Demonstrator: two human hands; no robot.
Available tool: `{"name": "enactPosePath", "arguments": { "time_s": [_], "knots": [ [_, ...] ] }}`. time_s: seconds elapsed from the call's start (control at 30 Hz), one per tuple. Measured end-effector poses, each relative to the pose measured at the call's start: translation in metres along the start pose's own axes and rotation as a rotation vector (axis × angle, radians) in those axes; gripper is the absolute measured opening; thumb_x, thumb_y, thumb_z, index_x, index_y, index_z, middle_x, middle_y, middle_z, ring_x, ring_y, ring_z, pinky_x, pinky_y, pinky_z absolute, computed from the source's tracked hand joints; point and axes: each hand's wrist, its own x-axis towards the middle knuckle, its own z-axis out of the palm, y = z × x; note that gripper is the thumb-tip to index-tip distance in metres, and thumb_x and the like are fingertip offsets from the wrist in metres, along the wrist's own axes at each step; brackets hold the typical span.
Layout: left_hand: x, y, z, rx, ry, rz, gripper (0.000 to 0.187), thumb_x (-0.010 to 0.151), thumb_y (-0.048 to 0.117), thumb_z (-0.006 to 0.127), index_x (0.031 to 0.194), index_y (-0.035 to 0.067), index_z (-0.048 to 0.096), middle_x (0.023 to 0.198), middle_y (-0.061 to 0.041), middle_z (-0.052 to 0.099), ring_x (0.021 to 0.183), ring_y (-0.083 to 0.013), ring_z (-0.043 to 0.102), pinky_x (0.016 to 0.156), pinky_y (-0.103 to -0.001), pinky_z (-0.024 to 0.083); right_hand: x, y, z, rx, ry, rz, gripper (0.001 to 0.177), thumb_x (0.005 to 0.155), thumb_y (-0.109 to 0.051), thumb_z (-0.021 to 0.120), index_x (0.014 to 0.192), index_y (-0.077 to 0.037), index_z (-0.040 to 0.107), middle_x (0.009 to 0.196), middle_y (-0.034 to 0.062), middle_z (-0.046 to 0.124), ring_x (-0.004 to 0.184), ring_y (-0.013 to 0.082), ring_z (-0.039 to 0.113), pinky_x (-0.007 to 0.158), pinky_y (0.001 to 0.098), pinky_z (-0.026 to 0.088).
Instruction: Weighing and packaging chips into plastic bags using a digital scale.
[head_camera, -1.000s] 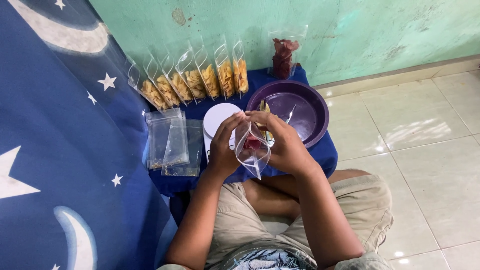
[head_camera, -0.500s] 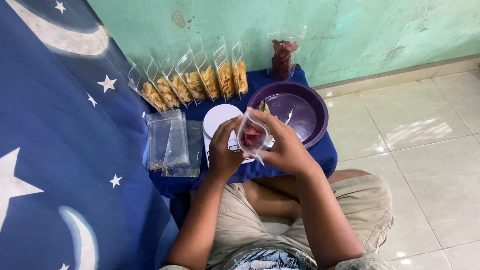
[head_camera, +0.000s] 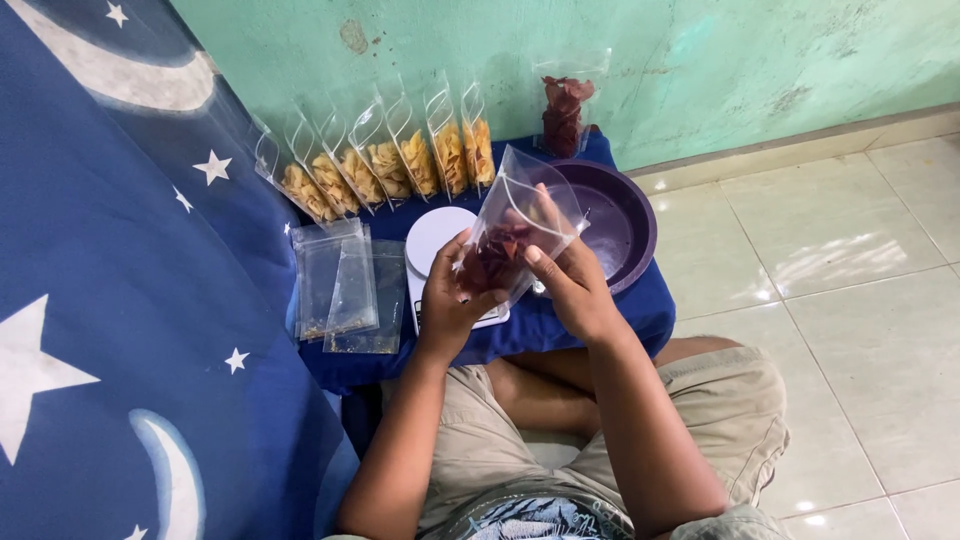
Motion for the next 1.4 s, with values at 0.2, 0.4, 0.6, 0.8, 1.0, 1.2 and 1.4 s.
{"name": "enactPosePath", "arguments": {
  "time_s": [0.2, 0.4, 0.6, 0.8, 1.0, 1.2, 1.4],
  "knots": [
    [0.005, -0.010, -0.001, -0.050, 0.114, 0.099, 0.112, 0.059, 0.025, 0.102, 0.148, 0.005, 0.039, 0.141, -0.020, 0.043, 0.128, -0.0347, 0.057, 0.106, -0.045, 0.051, 0.000, -0.008, 0.004, -0.077, 0.099, -0.010, 0.054, 0.102, -0.020, 0.062, 0.152, -0.007, 0.048, 0.125, 0.0225, 0.069, 0.121, 0.0300, 0.062, 0.108, 0.0516, 0.045],
    [0.004, -0.006, -0.001, -0.659, 0.000, -0.258, 0.066, 0.083, 0.025, 0.084, 0.141, 0.014, 0.055, 0.129, -0.013, 0.066, 0.113, -0.0325, 0.070, 0.092, -0.047, 0.061, 0.001, 0.012, -0.005, 0.224, 0.209, 0.087, 0.060, 0.098, -0.024, 0.064, 0.154, -0.010, 0.047, 0.124, 0.0177, 0.071, 0.109, 0.0272, 0.071, 0.088, 0.0434, 0.062],
    [0.002, -0.003, 0.004, -0.723, 0.023, -0.260, 0.045, 0.087, 0.015, 0.080, 0.128, 0.014, 0.062, 0.119, -0.016, 0.074, 0.106, -0.0307, 0.074, 0.091, -0.046, 0.062, 0.002, 0.018, -0.007, 0.255, 0.314, 0.104, 0.054, 0.094, -0.025, 0.070, 0.143, -0.008, 0.057, 0.111, 0.0163, 0.073, 0.097, 0.0249, 0.075, 0.078, 0.0404, 0.066],
    [0.001, 0.033, 0.013, -0.642, 0.112, -0.346, 0.050, 0.088, 0.034, 0.077, 0.132, 0.017, 0.059, 0.120, -0.010, 0.072, 0.108, -0.0265, 0.071, 0.096, -0.050, 0.058, 0.000, 0.019, -0.005, 0.246, 0.327, 0.079, 0.052, 0.093, -0.020, 0.071, 0.142, -0.006, 0.058, 0.117, 0.0183, 0.072, 0.103, 0.0233, 0.072, 0.085, 0.0404, 0.063],
    [0.005, 0.004, 0.003, -0.575, 0.287, -0.461, 0.043, 0.095, 0.040, 0.069, 0.129, 0.014, 0.064, 0.121, -0.008, 0.068, 0.113, -0.0275, 0.068, 0.102, -0.050, 0.053, -0.005, 0.002, 0.007, -0.016, 0.254, -0.085, 0.055, 0.091, -0.012, 0.076, 0.140, 0.002, 0.056, 0.127, 0.0240, 0.067, 0.120, 0.0302, 0.063, 0.100, 0.0475, 0.053],
    [0.014, -0.026, -0.012, -0.670, 0.303, -0.524, 0.039, 0.094, 0.048, 0.070, 0.118, 0.017, 0.070, 0.113, -0.001, 0.070, 0.106, -0.0198, 0.068, 0.101, -0.036, 0.054, -0.007, -0.010, 0.018, -0.311, 0.087, -0.251, 0.051, 0.085, -0.011, 0.082, 0.130, 0.001, 0.063, 0.127, 0.0247, 0.069, 0.118, 0.0477, 0.065, 0.096, 0.0581, 0.052],
    [0.017, -0.002, -0.012, -0.781, 0.281, -0.557, 0.047, 0.093, 0.047, 0.071, 0.126, 0.014, 0.066, 0.123, -0.004, 0.065, 0.120, -0.0242, 0.062, 0.110, -0.045, 0.046, -0.009, -0.009, 0.022, -0.352, -0.012, -0.367, 0.052, 0.083, -0.005, 0.081, 0.131, 0.001, 0.064, 0.129, 0.0229, 0.069, 0.121, 0.0460, 0.065, 0.101, 0.0555, 0.051]
  ]
}}
